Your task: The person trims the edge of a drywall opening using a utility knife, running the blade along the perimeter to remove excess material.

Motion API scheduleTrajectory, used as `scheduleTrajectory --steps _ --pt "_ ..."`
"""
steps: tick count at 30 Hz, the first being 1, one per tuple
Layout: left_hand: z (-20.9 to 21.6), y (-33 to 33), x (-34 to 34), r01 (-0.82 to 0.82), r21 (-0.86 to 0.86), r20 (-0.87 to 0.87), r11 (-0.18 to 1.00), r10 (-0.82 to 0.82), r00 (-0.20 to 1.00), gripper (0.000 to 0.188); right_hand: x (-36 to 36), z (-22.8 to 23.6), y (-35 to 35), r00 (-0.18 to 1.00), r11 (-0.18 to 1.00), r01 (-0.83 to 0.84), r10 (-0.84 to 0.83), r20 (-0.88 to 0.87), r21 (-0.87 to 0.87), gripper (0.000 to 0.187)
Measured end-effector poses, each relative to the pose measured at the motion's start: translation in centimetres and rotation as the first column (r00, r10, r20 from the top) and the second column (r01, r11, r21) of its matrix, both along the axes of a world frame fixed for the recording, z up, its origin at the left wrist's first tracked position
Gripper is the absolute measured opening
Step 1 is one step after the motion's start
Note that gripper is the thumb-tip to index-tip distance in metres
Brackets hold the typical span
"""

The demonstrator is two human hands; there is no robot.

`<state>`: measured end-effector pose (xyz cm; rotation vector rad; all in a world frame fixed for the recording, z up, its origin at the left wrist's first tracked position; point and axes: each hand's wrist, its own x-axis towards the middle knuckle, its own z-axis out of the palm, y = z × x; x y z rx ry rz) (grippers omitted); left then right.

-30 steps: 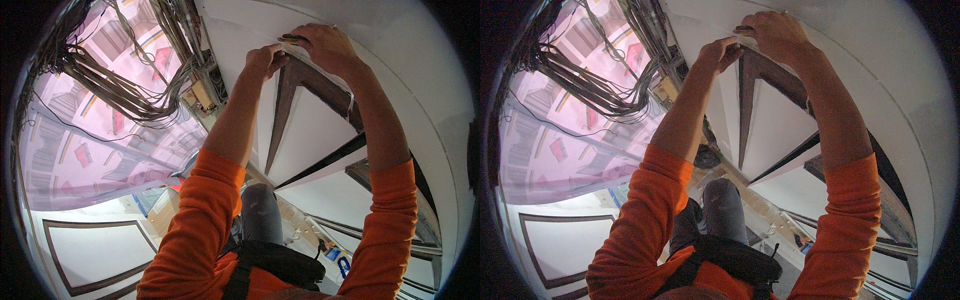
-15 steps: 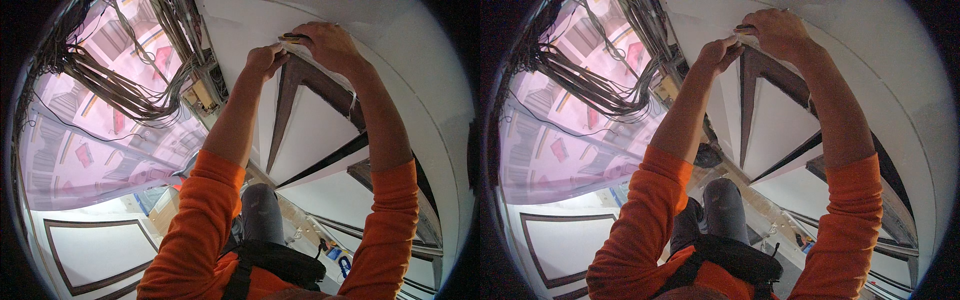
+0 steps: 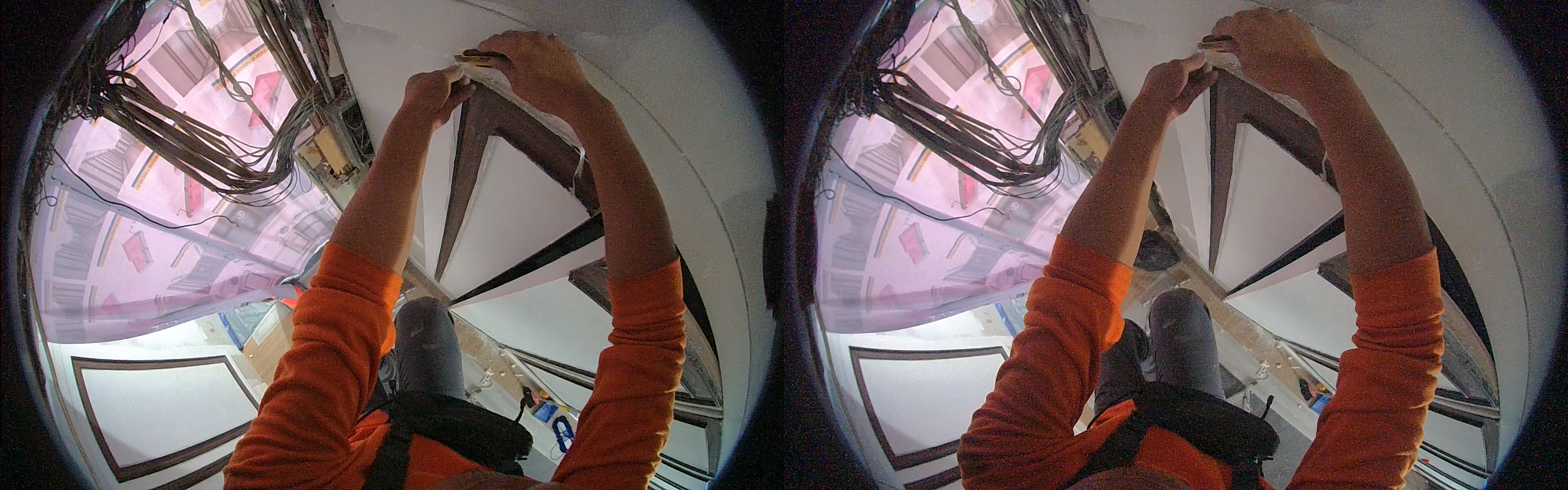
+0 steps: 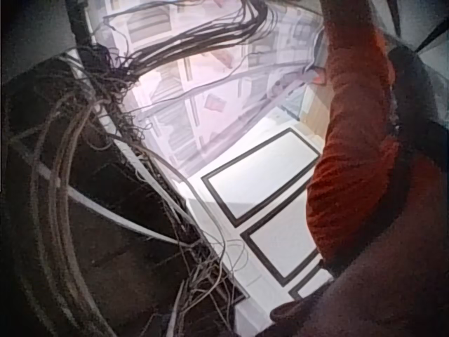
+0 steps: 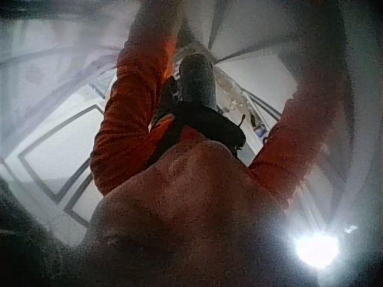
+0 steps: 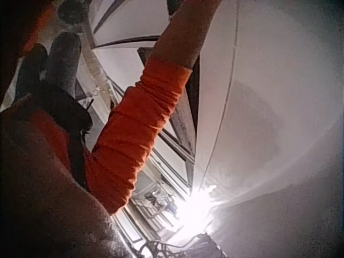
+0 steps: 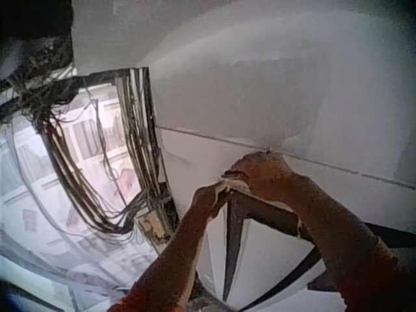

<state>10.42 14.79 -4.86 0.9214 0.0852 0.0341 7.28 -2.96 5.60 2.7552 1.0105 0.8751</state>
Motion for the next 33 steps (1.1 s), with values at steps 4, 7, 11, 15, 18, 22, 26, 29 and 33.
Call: scheduleTrajectory --steps 4,7,11,15,18,22,26,29,33 --pt "0.1 -0.4 0.0 -0.018 0.015 0.021 1.000 0.018 1.000 0.025 -0.2 0.2 -0.3 0.999 0.999 -0.033 0.032 0.012 0.033 0.028" --pt "0.2 -0.5 -0.1 -0.003 -0.020 0.028 1.000 0.003 1.000 0.023 -0.6 0.7 -0.2 1.000 1.000 -0.001 0.002 -0.030 0.016 0.028" --pt "0.4 -0.9 -0.3 -0.052 0.000 0.016 0.999 0.052 0.999 0.020 -0.9 0.9 -0.3 0.998 1.000 0.022 -0.022 -0.055 0.007 0.027" --pt "-0.3 -0.8 0.1 -0.075 0.024 0.079 0.997 0.073 0.994 0.018 -0.8 0.9 -0.9 0.999 0.998 -0.041 0.042 0.030 -0.037 0.026" --pt "0.3 -1.7 0.4 -0.049 -0.013 -0.035 0.999 0.048 0.998 0.018 -0.6 0.3 -2.0 0.998 1.000 -0.025 0.026 0.058 -0.019 0.026" --pt "-2.5 1.3 2.1 -0.147 0.386 0.321 0.911 0.017 0.947 0.018 -1.3 1.4 -0.3 0.997 0.998 -0.042 0.046 -0.070 0.047 0.027" --pt "-1.9 0.5 1.4 -0.521 0.848 0.480 -0.098 -0.273 0.834 0.036 -0.5 -0.2 -1.8 0.999 0.995 -0.044 0.045 -0.014 0.087 0.028" --pt "-1.2 0.2 1.0 -0.443 0.890 0.402 -0.107 -0.272 0.874 0.036 -0.3 -0.2 -1.9 0.999 0.998 -0.033 0.032 0.021 0.056 0.029" --pt "-5.5 3.5 5.0 -0.542 0.796 0.599 0.268 -0.225 0.768 0.034 -0.3 0.5 -0.2 0.999 0.999 -0.038 0.038 -0.002 0.018 0.030"
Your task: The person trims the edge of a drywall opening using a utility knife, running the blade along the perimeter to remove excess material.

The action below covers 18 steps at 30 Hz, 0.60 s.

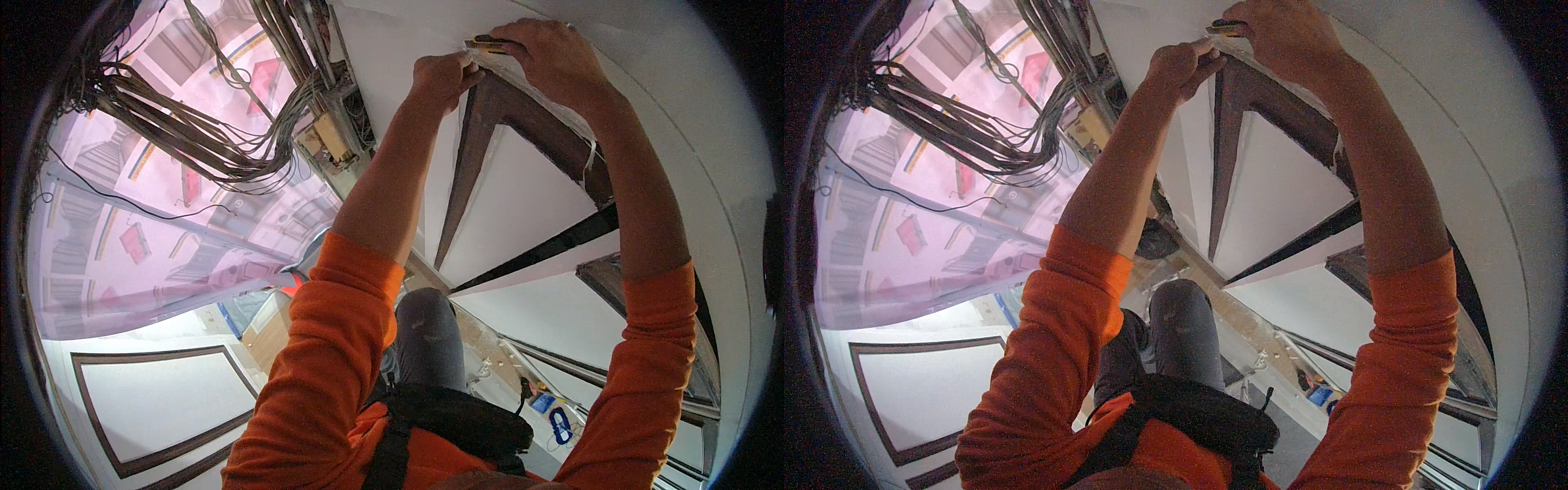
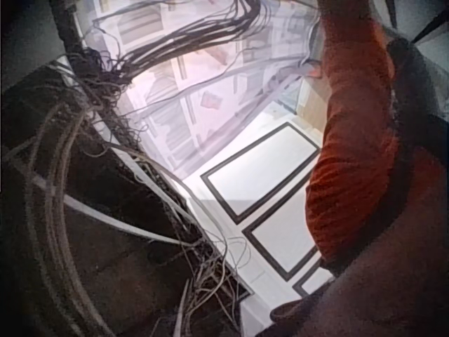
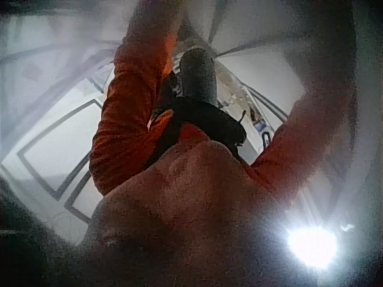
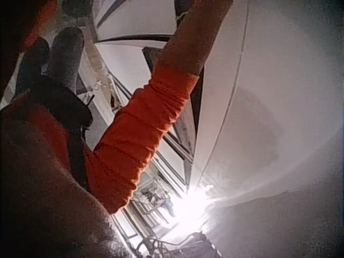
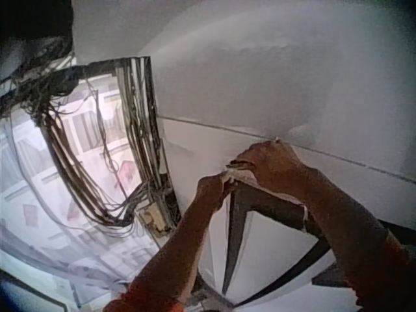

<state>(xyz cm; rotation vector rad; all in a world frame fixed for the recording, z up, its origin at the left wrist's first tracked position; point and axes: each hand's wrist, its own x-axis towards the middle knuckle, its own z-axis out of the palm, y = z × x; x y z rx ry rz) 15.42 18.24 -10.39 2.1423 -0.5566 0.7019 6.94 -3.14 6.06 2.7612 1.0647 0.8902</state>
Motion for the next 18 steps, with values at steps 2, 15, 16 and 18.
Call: scheduleTrajectory --steps 2,15,16,18 --pt "-0.6 -0.6 0.7 0.063 -0.092 -0.008 0.994 -0.064 0.998 0.034 0.2 -0.2 -0.5 0.999 1.000 -0.017 0.017 0.042 0.007 0.030" --pt "5.1 -3.3 -4.4 -0.174 0.414 -0.087 0.893 0.229 0.969 0.041 0.7 -0.8 -1.6 1.000 1.000 -0.002 0.002 0.021 -0.002 0.029" --pt "5.2 -2.8 -4.6 -0.174 0.418 -0.087 0.892 0.230 0.969 0.042 0.5 -0.6 -1.2 1.000 1.000 -0.004 0.004 0.024 -0.002 0.029" --pt "5.3 -2.6 -4.9 -0.185 0.430 -0.075 0.884 0.239 0.968 0.044 0.1 -0.4 -0.7 1.000 1.000 0.004 -0.003 0.029 -0.003 0.029"
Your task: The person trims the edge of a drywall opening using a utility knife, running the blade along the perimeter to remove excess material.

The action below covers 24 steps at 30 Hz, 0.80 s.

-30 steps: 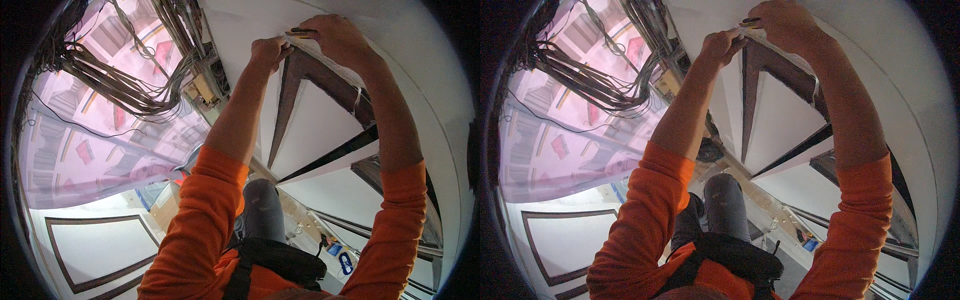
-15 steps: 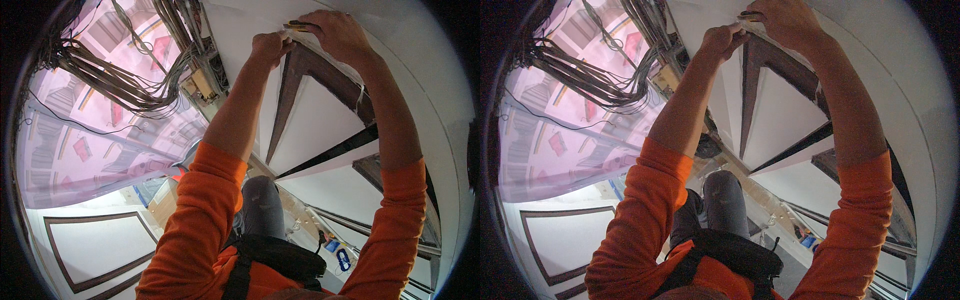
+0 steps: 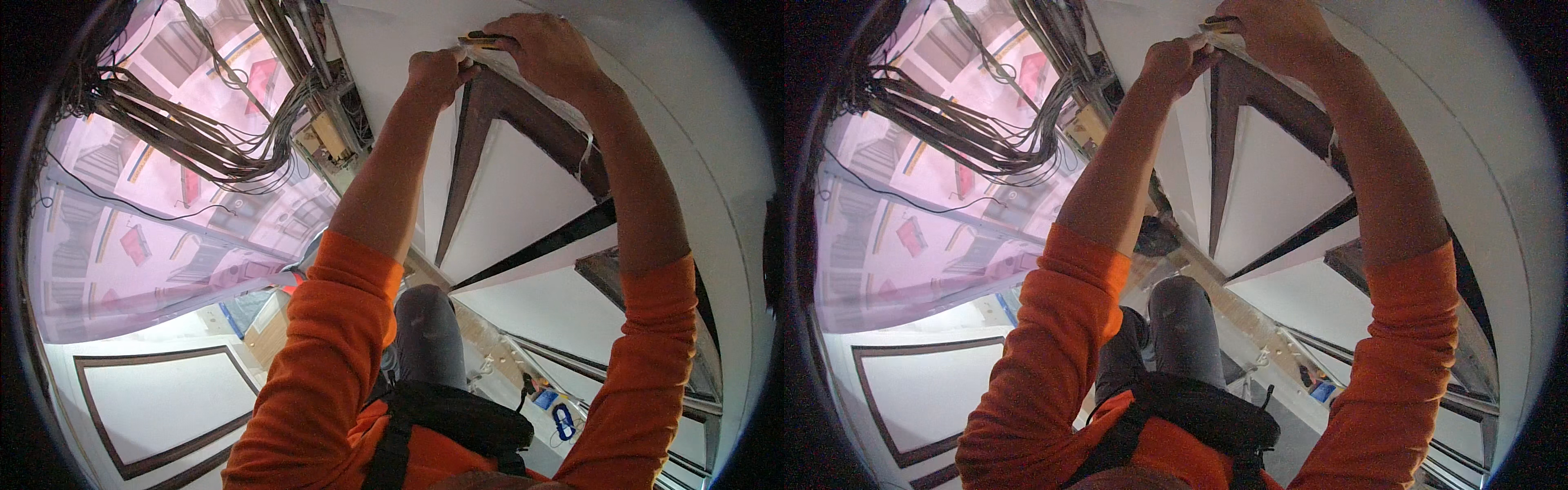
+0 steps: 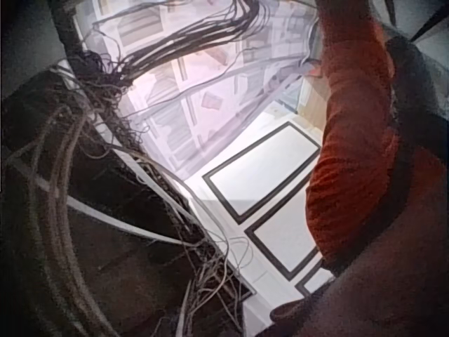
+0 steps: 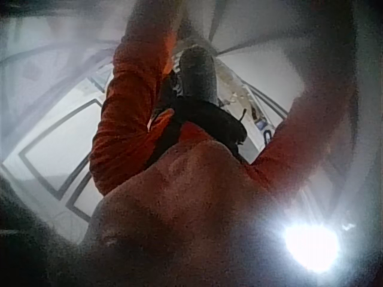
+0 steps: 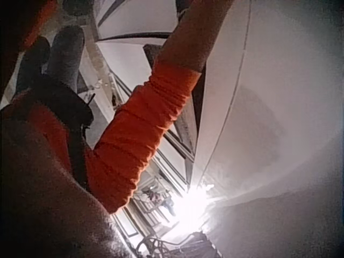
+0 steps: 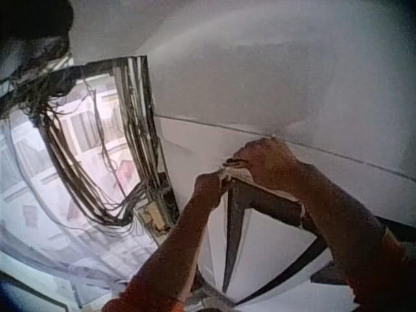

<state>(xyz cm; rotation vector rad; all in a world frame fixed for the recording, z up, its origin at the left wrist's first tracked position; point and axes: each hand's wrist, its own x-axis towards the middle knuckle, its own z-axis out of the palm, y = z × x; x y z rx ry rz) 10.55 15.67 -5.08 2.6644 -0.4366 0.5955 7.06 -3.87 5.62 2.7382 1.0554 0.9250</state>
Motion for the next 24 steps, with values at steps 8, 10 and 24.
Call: scheduleTrajectory --steps 8,10,24 --pt "-4.5 4.1 4.3 0.242 -0.308 0.281 0.920 -0.155 0.947 0.041 -1.1 1.0 1.5 0.999 0.999 -0.040 0.040 -0.024 0.001 0.029" --pt "-2.7 0.7 3.0 0.142 -0.151 0.159 0.978 -0.117 0.980 0.045 -0.6 0.4 -0.6 0.999 1.000 0.005 -0.005 -0.042 -0.004 0.029" --pt "-3.9 1.6 4.8 0.144 -0.643 -0.033 0.752 -0.215 0.976 0.020 -2.2 2.5 -2.1 0.986 0.974 -0.154 0.142 -0.083 -0.167 0.035"
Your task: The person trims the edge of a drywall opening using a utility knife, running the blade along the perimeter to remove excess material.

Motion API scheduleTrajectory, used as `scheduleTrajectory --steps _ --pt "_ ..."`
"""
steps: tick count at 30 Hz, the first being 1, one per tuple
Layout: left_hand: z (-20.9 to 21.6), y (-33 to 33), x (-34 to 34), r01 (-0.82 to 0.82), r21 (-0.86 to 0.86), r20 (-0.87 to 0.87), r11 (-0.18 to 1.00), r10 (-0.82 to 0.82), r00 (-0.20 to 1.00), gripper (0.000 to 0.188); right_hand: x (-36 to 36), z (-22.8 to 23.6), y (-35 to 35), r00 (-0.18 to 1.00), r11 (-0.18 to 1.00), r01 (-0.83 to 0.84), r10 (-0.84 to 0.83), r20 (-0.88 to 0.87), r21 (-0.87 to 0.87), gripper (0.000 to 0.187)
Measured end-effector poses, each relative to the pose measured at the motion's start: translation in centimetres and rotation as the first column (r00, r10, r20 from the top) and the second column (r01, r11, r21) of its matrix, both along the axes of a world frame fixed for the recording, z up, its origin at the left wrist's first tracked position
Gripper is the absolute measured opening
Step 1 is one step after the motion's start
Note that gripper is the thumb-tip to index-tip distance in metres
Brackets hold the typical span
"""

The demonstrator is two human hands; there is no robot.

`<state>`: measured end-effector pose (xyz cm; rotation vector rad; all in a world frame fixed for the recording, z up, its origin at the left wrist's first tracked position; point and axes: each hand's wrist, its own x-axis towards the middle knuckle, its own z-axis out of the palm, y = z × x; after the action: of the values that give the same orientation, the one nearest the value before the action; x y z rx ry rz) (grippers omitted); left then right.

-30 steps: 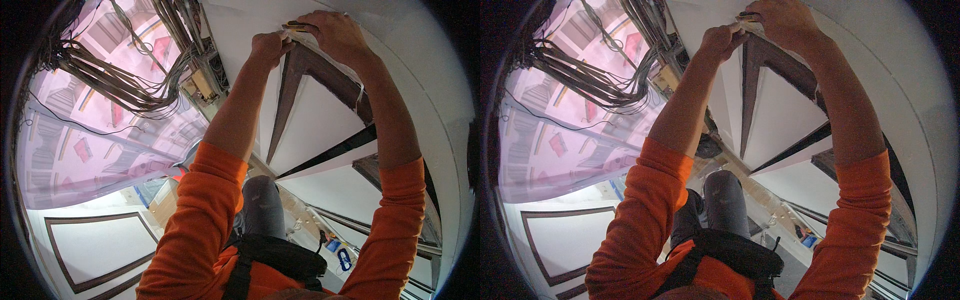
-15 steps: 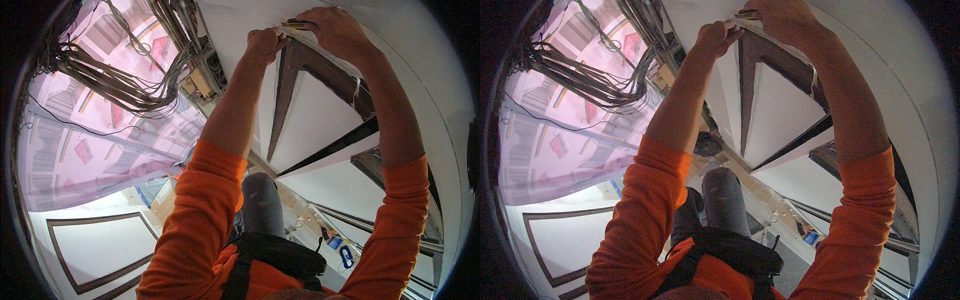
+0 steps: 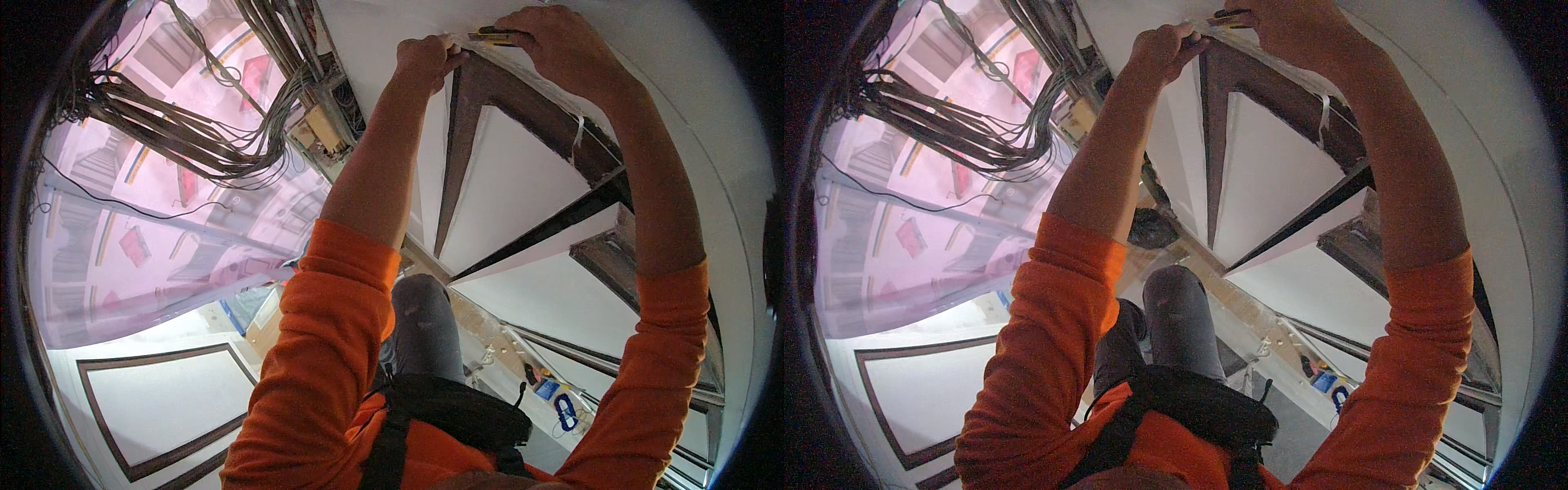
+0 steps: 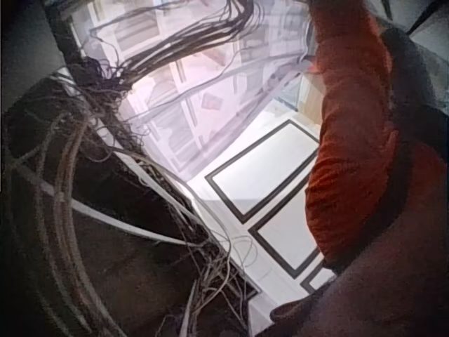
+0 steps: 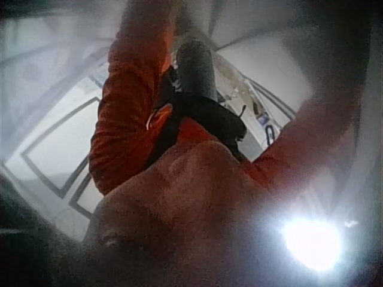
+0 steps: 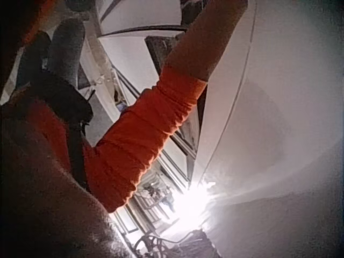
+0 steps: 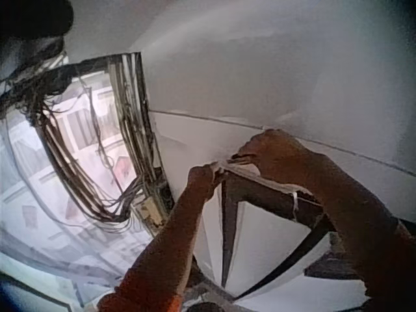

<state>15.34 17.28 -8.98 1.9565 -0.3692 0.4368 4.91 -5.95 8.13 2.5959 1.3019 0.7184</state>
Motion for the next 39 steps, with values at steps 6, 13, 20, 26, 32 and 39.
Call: scheduleTrajectory --steps 6,13,20,26,32,39 --pt "1.8 -1.5 -2.5 -0.270 0.598 0.282 0.755 0.117 0.952 0.016 -0.5 -0.4 -1.0 0.991 0.995 0.088 -0.083 -0.106 0.047 0.036" --pt "3.6 -3.1 -3.9 -0.233 0.642 0.205 0.731 0.129 0.970 0.015 -1.0 -1.5 -4.8 0.992 0.983 0.125 -0.128 0.010 0.136 0.026" --pt "-2.1 2.4 2.0 -0.051 0.200 0.484 0.978 -0.053 0.873 0.019 -3.1 -0.3 -2.7 0.996 0.983 0.078 -0.071 -0.045 0.165 0.025" --pt "3.7 -1.9 -3.6 -0.225 0.684 0.187 0.694 0.131 0.974 0.046 -3.0 -1.1 -5.1 0.992 0.982 0.124 -0.122 -0.022 0.140 0.025" --pt "1.0 0.1 -1.9 -0.150 0.377 0.349 0.914 0.010 0.937 0.025 -3.5 -1.3 -4.9 0.994 0.984 0.104 -0.097 -0.054 0.146 0.026" --pt "-2.0 3.2 0.7 0.086 0.153 0.268 0.984 -0.126 0.955 0.010 -4.6 -0.5 -3.3 0.991 0.983 0.086 -0.068 -0.119 0.159 0.026"
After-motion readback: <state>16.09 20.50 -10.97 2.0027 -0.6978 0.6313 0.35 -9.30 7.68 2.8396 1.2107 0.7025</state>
